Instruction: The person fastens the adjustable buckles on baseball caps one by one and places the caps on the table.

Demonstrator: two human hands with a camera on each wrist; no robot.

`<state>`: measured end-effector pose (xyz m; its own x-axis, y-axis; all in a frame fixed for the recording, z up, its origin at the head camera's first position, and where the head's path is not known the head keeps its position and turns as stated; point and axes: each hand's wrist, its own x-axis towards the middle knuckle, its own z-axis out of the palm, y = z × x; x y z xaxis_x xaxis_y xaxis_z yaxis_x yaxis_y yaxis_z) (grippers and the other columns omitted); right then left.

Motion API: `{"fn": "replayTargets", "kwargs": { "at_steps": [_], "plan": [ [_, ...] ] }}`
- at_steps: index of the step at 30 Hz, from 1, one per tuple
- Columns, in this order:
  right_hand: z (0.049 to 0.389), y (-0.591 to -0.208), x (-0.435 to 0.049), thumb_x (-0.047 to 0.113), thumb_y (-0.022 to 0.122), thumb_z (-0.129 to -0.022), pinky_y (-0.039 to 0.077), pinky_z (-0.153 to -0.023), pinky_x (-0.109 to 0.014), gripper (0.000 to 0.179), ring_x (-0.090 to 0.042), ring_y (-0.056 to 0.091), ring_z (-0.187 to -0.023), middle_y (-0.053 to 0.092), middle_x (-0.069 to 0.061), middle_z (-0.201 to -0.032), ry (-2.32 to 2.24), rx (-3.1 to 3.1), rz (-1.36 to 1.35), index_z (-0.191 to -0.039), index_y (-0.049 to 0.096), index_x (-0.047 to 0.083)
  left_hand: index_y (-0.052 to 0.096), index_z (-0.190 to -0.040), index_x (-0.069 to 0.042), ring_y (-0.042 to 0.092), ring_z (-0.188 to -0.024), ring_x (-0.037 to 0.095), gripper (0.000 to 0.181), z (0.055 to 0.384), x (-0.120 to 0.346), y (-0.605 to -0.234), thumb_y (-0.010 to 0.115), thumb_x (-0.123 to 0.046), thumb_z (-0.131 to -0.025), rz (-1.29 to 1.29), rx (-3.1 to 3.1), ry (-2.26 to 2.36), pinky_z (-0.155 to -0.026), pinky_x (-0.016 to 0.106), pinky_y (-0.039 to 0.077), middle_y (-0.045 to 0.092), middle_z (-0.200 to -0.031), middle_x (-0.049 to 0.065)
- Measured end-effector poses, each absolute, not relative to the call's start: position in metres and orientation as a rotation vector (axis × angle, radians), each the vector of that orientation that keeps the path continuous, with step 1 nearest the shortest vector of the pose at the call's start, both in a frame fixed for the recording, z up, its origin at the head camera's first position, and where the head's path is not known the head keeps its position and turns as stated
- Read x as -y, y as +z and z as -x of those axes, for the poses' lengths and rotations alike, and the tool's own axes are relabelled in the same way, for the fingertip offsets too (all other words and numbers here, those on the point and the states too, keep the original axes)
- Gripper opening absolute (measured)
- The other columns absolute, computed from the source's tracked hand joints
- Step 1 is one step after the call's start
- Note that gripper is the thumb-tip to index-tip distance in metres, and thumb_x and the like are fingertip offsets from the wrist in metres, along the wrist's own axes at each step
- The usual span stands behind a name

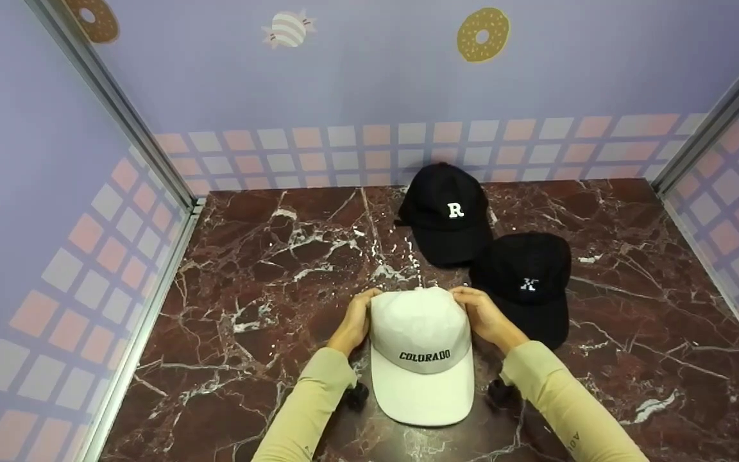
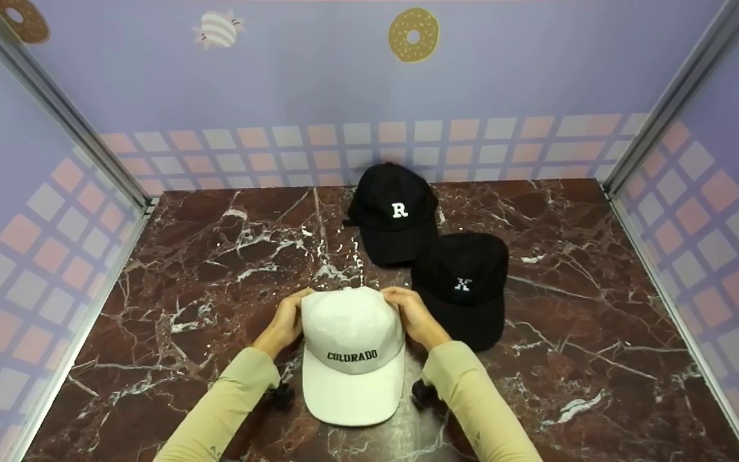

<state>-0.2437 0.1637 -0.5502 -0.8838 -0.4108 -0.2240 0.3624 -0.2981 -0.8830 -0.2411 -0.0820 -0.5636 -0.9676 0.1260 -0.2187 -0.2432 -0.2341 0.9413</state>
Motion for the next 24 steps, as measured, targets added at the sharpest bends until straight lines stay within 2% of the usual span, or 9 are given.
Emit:
{"fn": "replayTargets", "kwargs": {
  "at_steps": [3,6,9,11,15,17,21,24],
  "plan": [
    [0.245,-0.548,-0.170,0.001,0.034,-0.089,0.044,-0.074,-0.021,0.035,-0.006,0.057,-0.079,0.064,0.008,-0.082,-2.210,-1.548,0.104,-0.082,0.065,0.018,0.057,-0.082,-0.001,0.048,-0.070,0.006,0.033,0.240,0.087,-0.560,0.031,0.006,-0.064,0.124,-1.831,2.255,-0.062,0.020,0.038,0.054,-0.075,-0.006],
    [0.245,-0.544,-0.180,0.005,0.038,-0.090,0.041,-0.080,-0.024,0.030,-0.005,0.057,-0.086,0.065,0.008,-0.089,-2.183,-1.640,0.137,-0.086,0.065,0.018,0.056,-0.100,0.007,0.049,-0.076,0.006,0.039,0.238,0.093,-0.556,0.035,0.004,-0.067,0.096,-1.950,2.156,-0.069,0.023,0.038,0.058,-0.086,-0.004],
    [0.244,-0.537,-0.191,0.014,0.044,-0.090,0.039,-0.082,-0.029,0.021,-0.006,0.057,-0.089,0.065,0.008,-0.093,-2.081,-1.769,0.139,-0.091,0.064,0.019,0.056,-0.107,0.005,0.048,-0.078,0.007,0.038,0.235,0.102,-0.552,0.042,0.000,-0.072,0.097,-2.098,2.028,-0.073,0.026,0.039,0.059,-0.095,0.000],
    [0.244,-0.532,-0.198,0.022,0.047,-0.090,0.040,-0.078,-0.030,0.019,-0.007,0.056,-0.086,0.064,0.008,-0.094,-1.971,-1.874,0.142,-0.098,0.063,0.014,0.057,-0.107,0.003,0.048,-0.075,0.010,0.036,0.233,0.108,-0.550,0.045,-0.003,-0.073,0.104,-2.187,1.950,-0.069,0.026,0.040,0.060,-0.097,0.004],
    [0.243,-0.527,-0.207,0.034,0.052,-0.086,0.040,-0.062,-0.025,0.042,-0.012,0.054,-0.075,0.060,0.008,-0.094,-1.754,-1.997,0.116,-0.113,0.054,0.001,0.057,-0.108,0.001,0.048,-0.066,0.012,0.035,0.228,0.119,-0.548,0.047,-0.006,-0.075,0.096,-2.247,1.844,-0.057,0.024,0.038,0.059,-0.100,0.009],
    [0.243,-0.527,-0.210,0.035,0.054,-0.085,0.039,-0.056,-0.023,0.047,-0.013,0.054,-0.070,0.057,0.005,-0.091,-1.678,-1.991,0.102,-0.116,0.050,0.000,0.055,-0.113,-0.001,0.049,-0.063,0.011,0.036,0.226,0.122,-0.549,0.049,-0.007,-0.078,0.078,-2.219,1.795,-0.054,0.022,0.037,0.059,-0.100,0.012],
    [0.241,-0.532,-0.210,0.031,0.055,-0.085,0.041,-0.052,-0.024,0.043,-0.016,0.055,-0.066,0.055,-0.001,-0.084,-1.626,-1.892,0.113,-0.118,0.049,0.005,0.044,-0.126,-0.001,0.051,-0.060,0.010,0.044,0.223,0.122,-0.551,0.048,-0.009,-0.083,0.032,-2.087,1.743,-0.051,0.019,0.038,0.054,-0.116,0.019],
    [0.239,-0.538,-0.208,0.026,0.054,-0.086,0.043,-0.054,-0.025,0.032,-0.016,0.056,-0.066,0.057,-0.001,-0.077,-1.660,-1.795,0.134,-0.112,0.051,0.008,0.033,-0.133,0.001,0.051,-0.062,0.010,0.049,0.221,0.118,-0.555,0.044,-0.007,-0.085,0.019,-1.973,1.776,-0.051,0.019,0.039,0.046,-0.125,0.021]
  ]
}}
